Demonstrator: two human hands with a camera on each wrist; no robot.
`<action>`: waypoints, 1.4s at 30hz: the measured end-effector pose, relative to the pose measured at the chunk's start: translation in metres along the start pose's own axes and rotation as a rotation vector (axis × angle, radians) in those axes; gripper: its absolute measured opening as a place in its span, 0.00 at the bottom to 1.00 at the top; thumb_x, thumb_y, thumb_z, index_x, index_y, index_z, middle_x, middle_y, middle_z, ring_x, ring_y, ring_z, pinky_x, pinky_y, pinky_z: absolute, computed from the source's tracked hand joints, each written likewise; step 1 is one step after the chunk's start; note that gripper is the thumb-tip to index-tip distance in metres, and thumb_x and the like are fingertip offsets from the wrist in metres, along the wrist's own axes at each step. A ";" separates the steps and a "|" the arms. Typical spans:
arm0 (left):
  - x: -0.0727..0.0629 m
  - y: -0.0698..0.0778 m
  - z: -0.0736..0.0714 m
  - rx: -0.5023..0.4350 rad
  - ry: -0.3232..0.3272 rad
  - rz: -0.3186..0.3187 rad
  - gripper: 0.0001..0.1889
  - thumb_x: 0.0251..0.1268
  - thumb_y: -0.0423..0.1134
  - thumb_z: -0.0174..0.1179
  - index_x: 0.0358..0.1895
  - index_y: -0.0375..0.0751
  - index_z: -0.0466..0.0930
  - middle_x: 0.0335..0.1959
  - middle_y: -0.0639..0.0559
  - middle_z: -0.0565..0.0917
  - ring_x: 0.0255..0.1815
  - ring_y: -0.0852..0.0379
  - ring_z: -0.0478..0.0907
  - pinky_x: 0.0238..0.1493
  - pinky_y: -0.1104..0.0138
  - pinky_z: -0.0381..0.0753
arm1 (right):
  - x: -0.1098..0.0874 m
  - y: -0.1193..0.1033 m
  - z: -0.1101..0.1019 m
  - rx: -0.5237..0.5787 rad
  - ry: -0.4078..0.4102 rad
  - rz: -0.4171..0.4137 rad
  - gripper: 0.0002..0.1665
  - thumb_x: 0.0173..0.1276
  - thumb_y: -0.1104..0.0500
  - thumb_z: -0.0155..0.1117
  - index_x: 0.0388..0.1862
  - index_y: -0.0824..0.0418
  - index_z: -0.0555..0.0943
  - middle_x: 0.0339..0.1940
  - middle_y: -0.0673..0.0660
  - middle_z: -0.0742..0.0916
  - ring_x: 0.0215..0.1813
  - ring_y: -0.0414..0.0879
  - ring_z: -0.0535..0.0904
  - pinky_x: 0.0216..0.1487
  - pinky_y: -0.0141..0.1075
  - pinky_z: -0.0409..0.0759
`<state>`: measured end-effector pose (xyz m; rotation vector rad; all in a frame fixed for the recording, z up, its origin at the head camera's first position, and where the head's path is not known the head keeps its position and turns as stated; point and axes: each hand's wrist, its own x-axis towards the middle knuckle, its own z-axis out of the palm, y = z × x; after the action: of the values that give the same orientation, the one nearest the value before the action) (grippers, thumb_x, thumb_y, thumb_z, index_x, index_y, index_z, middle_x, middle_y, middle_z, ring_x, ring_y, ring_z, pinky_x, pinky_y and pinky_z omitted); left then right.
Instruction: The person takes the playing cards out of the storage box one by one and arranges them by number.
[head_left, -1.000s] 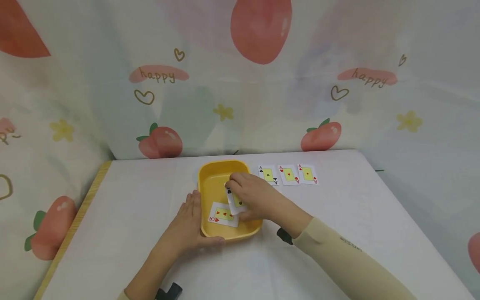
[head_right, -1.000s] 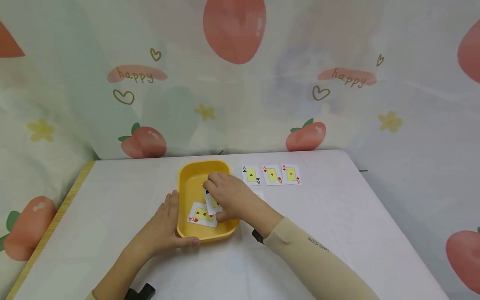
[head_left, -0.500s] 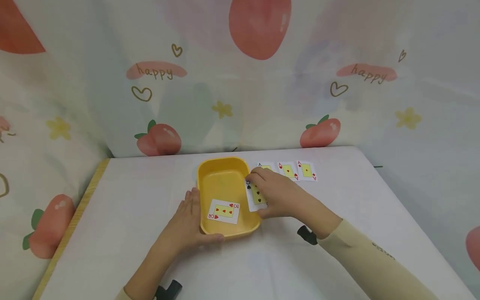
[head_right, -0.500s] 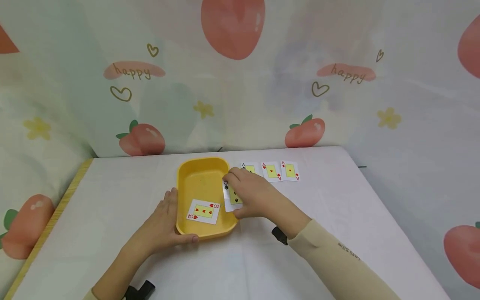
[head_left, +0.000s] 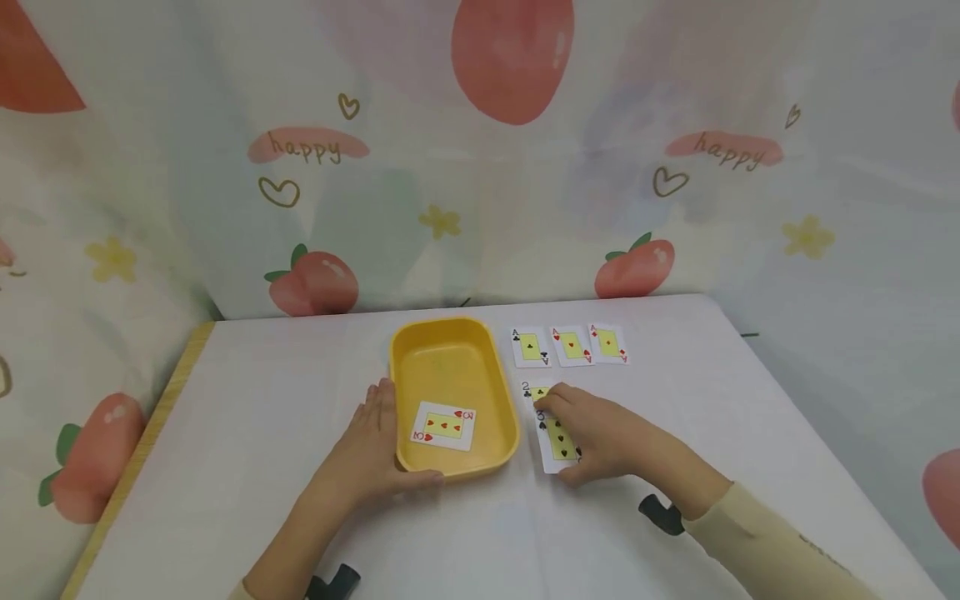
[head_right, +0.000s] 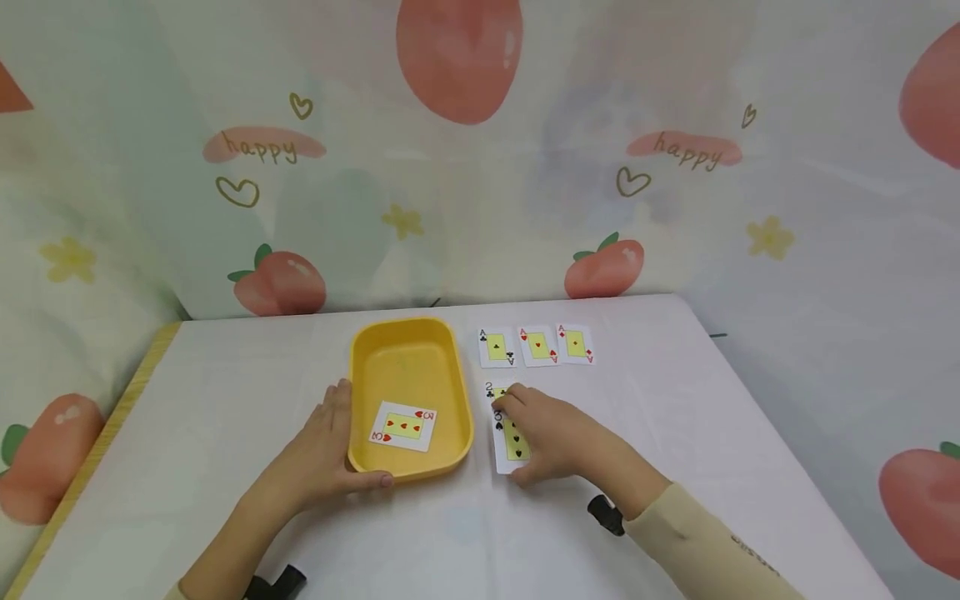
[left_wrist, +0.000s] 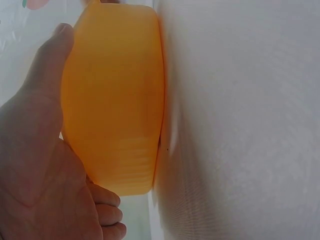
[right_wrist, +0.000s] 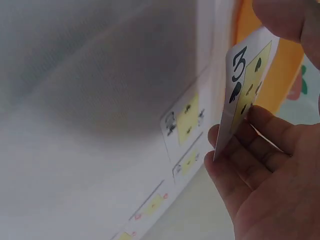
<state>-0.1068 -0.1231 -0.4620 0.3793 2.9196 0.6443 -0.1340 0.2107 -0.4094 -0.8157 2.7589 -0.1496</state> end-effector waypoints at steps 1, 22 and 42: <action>0.000 0.000 0.000 -0.001 0.000 0.003 0.82 0.31 0.87 0.59 0.79 0.28 0.32 0.81 0.34 0.42 0.82 0.42 0.40 0.79 0.49 0.48 | -0.001 0.000 0.005 0.009 -0.015 -0.013 0.49 0.45 0.44 0.79 0.67 0.53 0.73 0.54 0.44 0.77 0.44 0.36 0.70 0.46 0.32 0.78; -0.004 0.001 0.001 -0.011 -0.004 0.003 0.81 0.32 0.86 0.60 0.79 0.28 0.33 0.81 0.34 0.43 0.82 0.42 0.40 0.79 0.49 0.49 | 0.003 0.007 0.024 -0.011 -0.049 0.043 0.50 0.44 0.43 0.81 0.69 0.49 0.73 0.59 0.43 0.76 0.51 0.38 0.69 0.53 0.35 0.78; -0.002 0.002 -0.002 0.005 -0.006 -0.003 0.80 0.34 0.83 0.63 0.79 0.28 0.32 0.81 0.34 0.43 0.82 0.41 0.40 0.79 0.48 0.49 | 0.000 0.010 0.015 -0.003 -0.026 -0.014 0.48 0.48 0.42 0.79 0.69 0.50 0.73 0.64 0.46 0.76 0.60 0.42 0.70 0.62 0.41 0.77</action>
<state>-0.1051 -0.1224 -0.4595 0.3765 2.9157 0.6342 -0.1344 0.2186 -0.4256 -0.8327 2.7303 -0.1371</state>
